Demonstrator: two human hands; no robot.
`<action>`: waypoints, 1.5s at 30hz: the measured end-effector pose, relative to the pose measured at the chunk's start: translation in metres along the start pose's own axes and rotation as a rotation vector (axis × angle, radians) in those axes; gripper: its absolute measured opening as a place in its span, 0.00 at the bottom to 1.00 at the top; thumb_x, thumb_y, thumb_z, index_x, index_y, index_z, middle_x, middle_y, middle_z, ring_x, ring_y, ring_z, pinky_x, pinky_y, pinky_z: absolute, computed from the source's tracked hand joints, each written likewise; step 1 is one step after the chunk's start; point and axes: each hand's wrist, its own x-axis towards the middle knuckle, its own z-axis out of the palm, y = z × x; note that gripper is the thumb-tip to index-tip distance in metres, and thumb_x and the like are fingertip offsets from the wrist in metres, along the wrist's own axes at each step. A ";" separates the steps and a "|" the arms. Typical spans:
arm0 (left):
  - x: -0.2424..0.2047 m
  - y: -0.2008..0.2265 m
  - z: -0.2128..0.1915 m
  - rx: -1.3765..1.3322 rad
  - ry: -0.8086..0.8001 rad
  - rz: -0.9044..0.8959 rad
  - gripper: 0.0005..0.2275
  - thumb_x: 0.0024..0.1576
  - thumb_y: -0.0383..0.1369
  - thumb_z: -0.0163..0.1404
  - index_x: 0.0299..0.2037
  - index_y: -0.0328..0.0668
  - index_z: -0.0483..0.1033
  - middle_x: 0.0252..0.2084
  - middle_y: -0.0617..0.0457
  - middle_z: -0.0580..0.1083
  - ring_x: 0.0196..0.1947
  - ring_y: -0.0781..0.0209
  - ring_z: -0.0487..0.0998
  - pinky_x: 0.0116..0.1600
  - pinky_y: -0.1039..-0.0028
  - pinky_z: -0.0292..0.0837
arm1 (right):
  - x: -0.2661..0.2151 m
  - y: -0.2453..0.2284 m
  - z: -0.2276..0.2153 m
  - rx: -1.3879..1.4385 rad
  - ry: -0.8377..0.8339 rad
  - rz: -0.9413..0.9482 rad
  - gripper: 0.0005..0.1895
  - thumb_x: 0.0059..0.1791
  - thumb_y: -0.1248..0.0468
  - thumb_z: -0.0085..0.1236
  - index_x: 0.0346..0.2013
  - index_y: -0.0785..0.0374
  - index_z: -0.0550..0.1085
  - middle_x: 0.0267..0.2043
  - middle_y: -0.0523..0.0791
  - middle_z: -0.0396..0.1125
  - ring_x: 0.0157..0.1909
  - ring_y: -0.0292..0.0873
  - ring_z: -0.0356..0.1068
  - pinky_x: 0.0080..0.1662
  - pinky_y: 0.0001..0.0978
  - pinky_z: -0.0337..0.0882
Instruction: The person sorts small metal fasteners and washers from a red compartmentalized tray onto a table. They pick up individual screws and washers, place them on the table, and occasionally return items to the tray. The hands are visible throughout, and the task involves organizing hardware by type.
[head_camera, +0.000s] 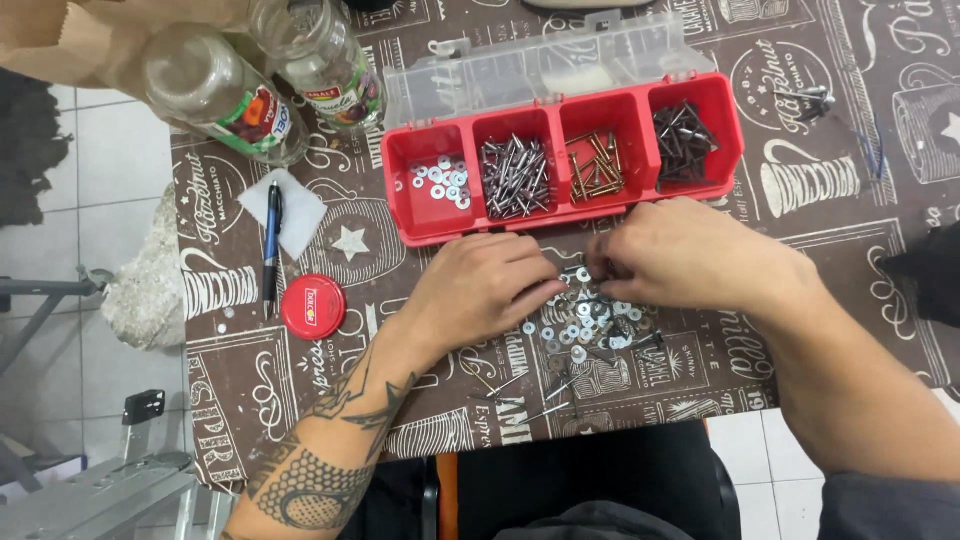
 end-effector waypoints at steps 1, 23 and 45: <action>0.001 0.001 -0.001 0.003 -0.001 0.005 0.07 0.62 0.38 0.52 0.36 0.47 0.78 0.31 0.55 0.75 0.35 0.55 0.80 0.39 0.69 0.76 | 0.000 0.003 0.001 0.000 0.005 0.002 0.14 0.47 0.50 0.62 0.35 0.57 0.81 0.28 0.46 0.78 0.34 0.50 0.80 0.39 0.40 0.79; 0.003 0.004 -0.005 -0.064 0.091 -0.048 0.05 0.62 0.35 0.52 0.38 0.45 0.79 0.34 0.52 0.77 0.35 0.51 0.80 0.39 0.66 0.78 | 0.020 0.008 0.030 0.994 0.516 -0.247 0.02 0.40 0.70 0.65 0.26 0.63 0.79 0.15 0.43 0.70 0.17 0.32 0.64 0.24 0.24 0.69; 0.003 0.004 -0.005 0.138 0.035 0.133 0.04 0.63 0.32 0.54 0.41 0.40 0.77 0.37 0.52 0.76 0.35 0.60 0.77 0.30 0.73 0.76 | -0.007 0.103 0.035 0.033 0.953 0.316 0.03 0.59 0.60 0.61 0.42 0.52 0.79 0.25 0.32 0.67 0.30 0.36 0.69 0.63 0.40 0.61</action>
